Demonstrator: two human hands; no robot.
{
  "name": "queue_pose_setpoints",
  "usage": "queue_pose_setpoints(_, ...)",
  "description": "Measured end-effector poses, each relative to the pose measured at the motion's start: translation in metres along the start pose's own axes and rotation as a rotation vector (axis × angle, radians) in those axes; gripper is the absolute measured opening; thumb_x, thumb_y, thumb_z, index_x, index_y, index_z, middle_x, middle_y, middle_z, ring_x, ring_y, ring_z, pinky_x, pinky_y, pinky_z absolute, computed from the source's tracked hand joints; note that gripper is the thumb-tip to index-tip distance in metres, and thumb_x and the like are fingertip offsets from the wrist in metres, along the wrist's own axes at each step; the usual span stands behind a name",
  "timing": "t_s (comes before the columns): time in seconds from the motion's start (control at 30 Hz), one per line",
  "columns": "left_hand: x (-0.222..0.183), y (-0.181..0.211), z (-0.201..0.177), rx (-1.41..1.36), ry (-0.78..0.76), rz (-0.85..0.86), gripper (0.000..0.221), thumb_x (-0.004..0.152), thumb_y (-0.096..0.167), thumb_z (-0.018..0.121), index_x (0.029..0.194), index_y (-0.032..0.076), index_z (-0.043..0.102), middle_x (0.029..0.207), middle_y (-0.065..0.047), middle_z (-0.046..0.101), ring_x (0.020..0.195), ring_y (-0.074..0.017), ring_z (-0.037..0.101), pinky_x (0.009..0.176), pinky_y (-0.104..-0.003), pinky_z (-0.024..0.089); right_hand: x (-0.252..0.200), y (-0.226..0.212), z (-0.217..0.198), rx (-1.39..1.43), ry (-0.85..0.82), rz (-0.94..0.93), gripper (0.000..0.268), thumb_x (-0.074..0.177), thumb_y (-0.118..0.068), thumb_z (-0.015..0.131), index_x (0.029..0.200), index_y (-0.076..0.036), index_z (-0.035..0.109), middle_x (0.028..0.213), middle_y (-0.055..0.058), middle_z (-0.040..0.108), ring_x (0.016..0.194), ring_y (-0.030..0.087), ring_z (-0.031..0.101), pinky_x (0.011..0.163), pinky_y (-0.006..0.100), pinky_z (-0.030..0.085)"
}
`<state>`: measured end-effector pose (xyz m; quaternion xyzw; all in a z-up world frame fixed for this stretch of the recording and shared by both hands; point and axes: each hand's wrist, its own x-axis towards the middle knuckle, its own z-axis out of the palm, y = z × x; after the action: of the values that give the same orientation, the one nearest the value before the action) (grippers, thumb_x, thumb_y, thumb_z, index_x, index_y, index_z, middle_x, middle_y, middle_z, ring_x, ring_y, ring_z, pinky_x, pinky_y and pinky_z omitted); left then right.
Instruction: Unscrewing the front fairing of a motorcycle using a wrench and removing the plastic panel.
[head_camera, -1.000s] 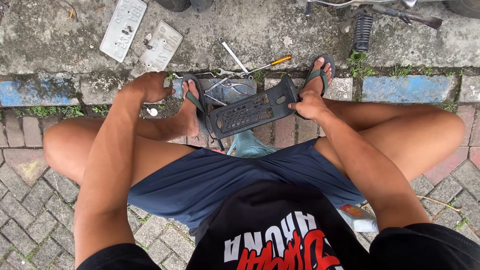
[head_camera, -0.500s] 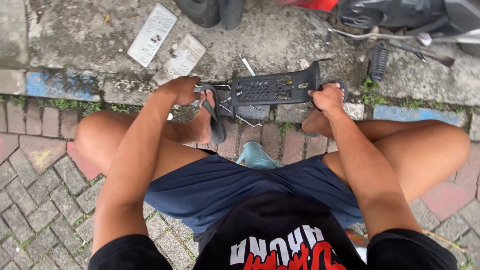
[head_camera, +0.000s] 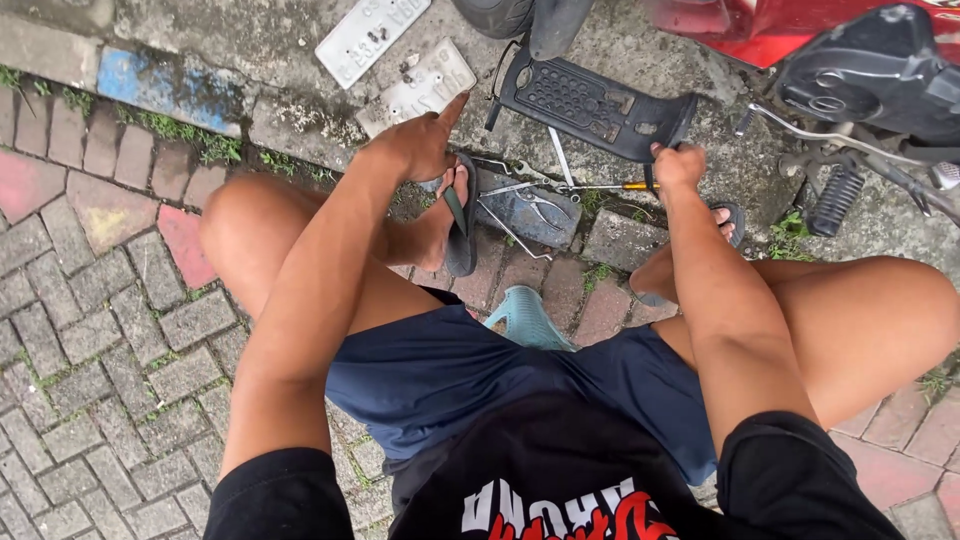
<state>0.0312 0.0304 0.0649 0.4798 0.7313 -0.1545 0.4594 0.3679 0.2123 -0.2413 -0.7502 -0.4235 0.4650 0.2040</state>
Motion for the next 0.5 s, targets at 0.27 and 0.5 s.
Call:
queue_pose_setpoints(0.27, 0.009, -0.001, -0.001, -0.04, -0.023, -0.038, 0.089, 0.102, -0.003, 0.045, 0.166, 0.027, -0.01, 0.169, -0.022, 0.008, 0.061, -0.0127, 0.053, 0.067, -0.034, 0.06, 0.027, -0.009, 0.014, -0.039, 0.017, 0.018, 0.05, 0.087, -0.016, 0.084, 0.128, 0.002, 0.063, 0.13, 0.015, 0.071, 0.118, 0.025, 0.072, 0.107, 0.023, 0.057)
queue_pose_setpoints(0.5, 0.004, 0.012, -0.007, -0.004, -0.039, -0.05, 0.084, 0.103, -0.001, 0.044, 0.167, 0.025, -0.005, 0.169, -0.021, 0.012, 0.124, -0.036, 0.059, 0.107, -0.05, 0.05, 0.048, -0.002, 0.004, -0.047, -0.126, 0.05, 0.057, 0.088, -0.014, 0.083, 0.137, 0.001, 0.058, 0.137, 0.015, 0.068, 0.126, 0.022, 0.067, 0.115, 0.027, 0.048)
